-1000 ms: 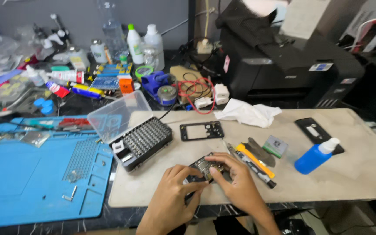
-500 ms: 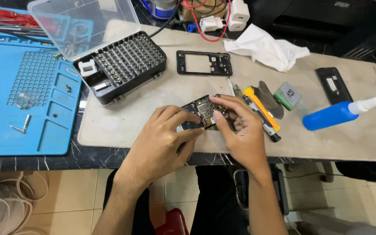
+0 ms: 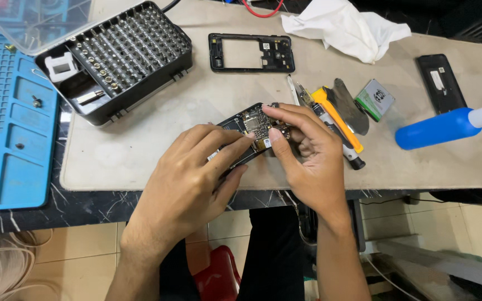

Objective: The person holds a disassembled smartphone and carefully aligns the motherboard with the phone's internal frame. They press the components together to secure the connection and then rotate the device to inspect the assembly from different angles.

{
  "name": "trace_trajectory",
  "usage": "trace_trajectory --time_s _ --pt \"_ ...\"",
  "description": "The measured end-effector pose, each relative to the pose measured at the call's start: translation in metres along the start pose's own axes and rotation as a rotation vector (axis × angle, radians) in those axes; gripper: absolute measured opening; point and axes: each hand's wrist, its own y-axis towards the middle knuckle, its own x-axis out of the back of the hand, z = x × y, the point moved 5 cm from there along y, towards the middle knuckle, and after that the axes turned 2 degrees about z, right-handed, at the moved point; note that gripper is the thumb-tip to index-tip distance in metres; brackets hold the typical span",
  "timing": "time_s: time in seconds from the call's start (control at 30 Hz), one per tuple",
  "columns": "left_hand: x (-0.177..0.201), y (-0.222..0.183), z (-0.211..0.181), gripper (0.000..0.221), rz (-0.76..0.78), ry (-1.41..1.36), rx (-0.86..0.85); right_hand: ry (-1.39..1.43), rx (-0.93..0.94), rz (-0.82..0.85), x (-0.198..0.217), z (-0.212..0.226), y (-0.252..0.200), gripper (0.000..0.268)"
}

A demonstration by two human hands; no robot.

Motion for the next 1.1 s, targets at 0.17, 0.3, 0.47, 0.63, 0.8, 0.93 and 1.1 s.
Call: trace_trajectory --time_s 0.17,0.3,0.47,0.63,0.8,0.93,1.1 --pt "0.004 0.002 0.001 0.022 -0.023 -0.011 0.014 0.052 0.014 -0.010 -0.002 -0.002 -0.001 0.028" --pt "0.004 0.001 0.002 0.024 -0.024 0.001 0.039 -0.001 0.038 0.001 -0.001 0.000 -0.002 0.030" --pt "0.004 0.002 -0.001 0.011 -0.001 0.021 -0.022 -0.052 0.072 -0.015 -0.002 0.000 -0.002 0.026" --pt "0.005 0.000 -0.001 0.022 -0.031 0.011 -0.027 -0.037 0.036 -0.028 -0.004 0.002 -0.002 0.026" --pt "0.005 0.001 0.002 0.030 -0.041 0.016 0.002 -0.007 0.073 -0.015 -0.007 0.008 0.001 0.025" --pt "0.005 0.001 0.005 0.032 -0.062 0.010 0.007 -0.029 0.053 -0.032 -0.008 0.006 0.002 0.025" --pt "0.005 0.001 0.007 0.023 -0.062 0.051 0.027 -0.023 0.019 -0.063 -0.009 0.002 0.001 0.024"
